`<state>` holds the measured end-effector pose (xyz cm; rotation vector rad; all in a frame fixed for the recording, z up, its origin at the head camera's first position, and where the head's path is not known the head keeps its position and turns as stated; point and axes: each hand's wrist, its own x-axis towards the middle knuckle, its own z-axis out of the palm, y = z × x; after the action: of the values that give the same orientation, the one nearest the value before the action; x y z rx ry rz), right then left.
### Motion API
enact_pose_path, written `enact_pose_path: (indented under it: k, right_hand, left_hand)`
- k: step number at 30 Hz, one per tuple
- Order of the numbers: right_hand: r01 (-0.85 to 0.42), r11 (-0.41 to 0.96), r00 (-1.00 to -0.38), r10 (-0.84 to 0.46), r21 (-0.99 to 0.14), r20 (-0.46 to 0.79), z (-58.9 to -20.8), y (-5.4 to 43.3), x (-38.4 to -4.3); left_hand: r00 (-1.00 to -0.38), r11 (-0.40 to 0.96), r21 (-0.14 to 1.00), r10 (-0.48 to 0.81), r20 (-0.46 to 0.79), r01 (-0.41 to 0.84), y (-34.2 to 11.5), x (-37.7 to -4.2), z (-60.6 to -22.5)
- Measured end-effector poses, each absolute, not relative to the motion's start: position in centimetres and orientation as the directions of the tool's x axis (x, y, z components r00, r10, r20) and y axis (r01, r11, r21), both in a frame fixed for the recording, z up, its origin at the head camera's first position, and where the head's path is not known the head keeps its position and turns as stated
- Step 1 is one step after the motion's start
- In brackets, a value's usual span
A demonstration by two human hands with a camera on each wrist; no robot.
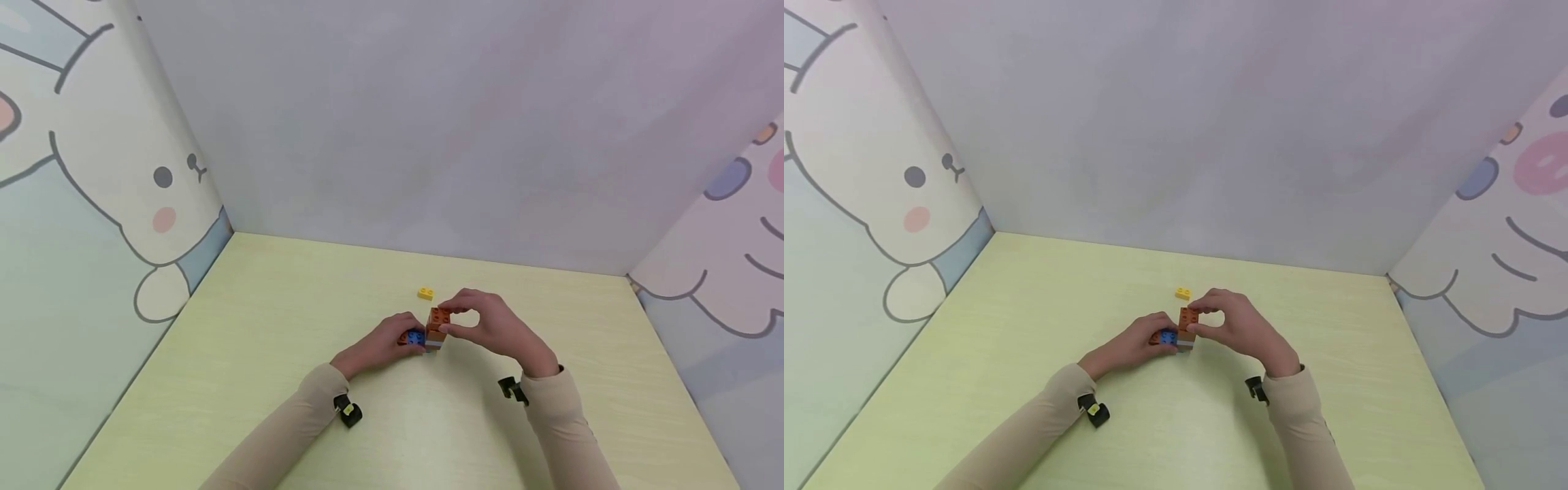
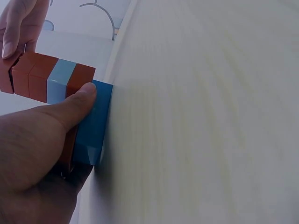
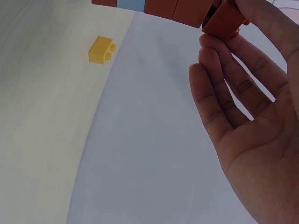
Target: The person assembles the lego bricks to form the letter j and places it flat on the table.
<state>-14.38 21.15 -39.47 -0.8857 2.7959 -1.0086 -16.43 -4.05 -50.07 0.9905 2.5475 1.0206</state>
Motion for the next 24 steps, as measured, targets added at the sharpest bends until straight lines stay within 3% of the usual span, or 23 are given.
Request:
enact_pose_path:
  k: [24]
  right_hand:
    - [-0.558,0.641,-0.806,-0.569,-0.527,0.161,-38.95,20.68,-14.24]
  left_hand:
    - [-0.743,0.52,0.676,0.666,0.062,0.522,-4.01,-16.44,-50.01]
